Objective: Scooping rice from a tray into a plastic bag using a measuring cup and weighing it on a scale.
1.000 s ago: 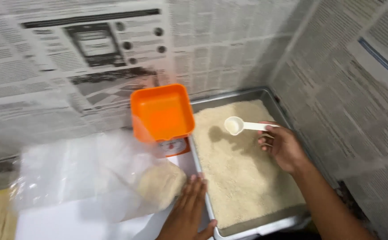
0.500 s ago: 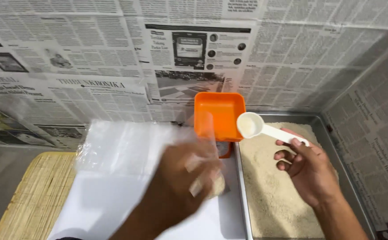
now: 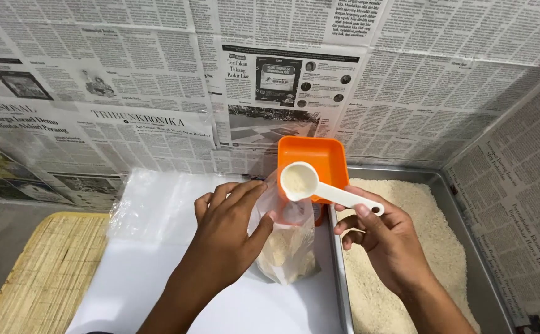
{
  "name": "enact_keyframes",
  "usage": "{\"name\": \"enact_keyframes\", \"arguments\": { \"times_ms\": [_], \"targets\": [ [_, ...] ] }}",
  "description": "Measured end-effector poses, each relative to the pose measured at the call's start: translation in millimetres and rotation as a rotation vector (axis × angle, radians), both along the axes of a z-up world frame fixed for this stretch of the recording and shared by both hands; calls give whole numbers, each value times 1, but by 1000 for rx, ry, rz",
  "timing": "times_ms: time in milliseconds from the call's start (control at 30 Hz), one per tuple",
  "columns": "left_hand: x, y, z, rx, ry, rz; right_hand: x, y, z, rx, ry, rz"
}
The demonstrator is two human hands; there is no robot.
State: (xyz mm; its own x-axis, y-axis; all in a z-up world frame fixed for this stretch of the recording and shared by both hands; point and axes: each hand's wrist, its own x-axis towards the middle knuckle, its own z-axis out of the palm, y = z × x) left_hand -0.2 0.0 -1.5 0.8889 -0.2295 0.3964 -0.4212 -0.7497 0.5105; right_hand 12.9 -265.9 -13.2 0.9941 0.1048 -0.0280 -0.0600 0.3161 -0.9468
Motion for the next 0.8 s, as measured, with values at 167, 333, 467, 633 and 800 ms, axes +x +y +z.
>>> {"name": "enact_keyframes", "arguments": {
  "times_ms": [167,333,467,633,800],
  "targets": [
    [-1,-2,2,11,-13,-12,-1,8,1,-92,28,18],
    [-1,-3,1,21,-16,0,-1,8,-3,-94,14,59],
    [0,-3,-1,31,-9,1,-2,7,-3,-137,9,55],
    [0,-4,0,39,-4,4,-1,7,-7,-196,-66,127],
    [-1,-9,-3,52,-14,31,-5,6,-7,-189,-191,53]
  ]
}}
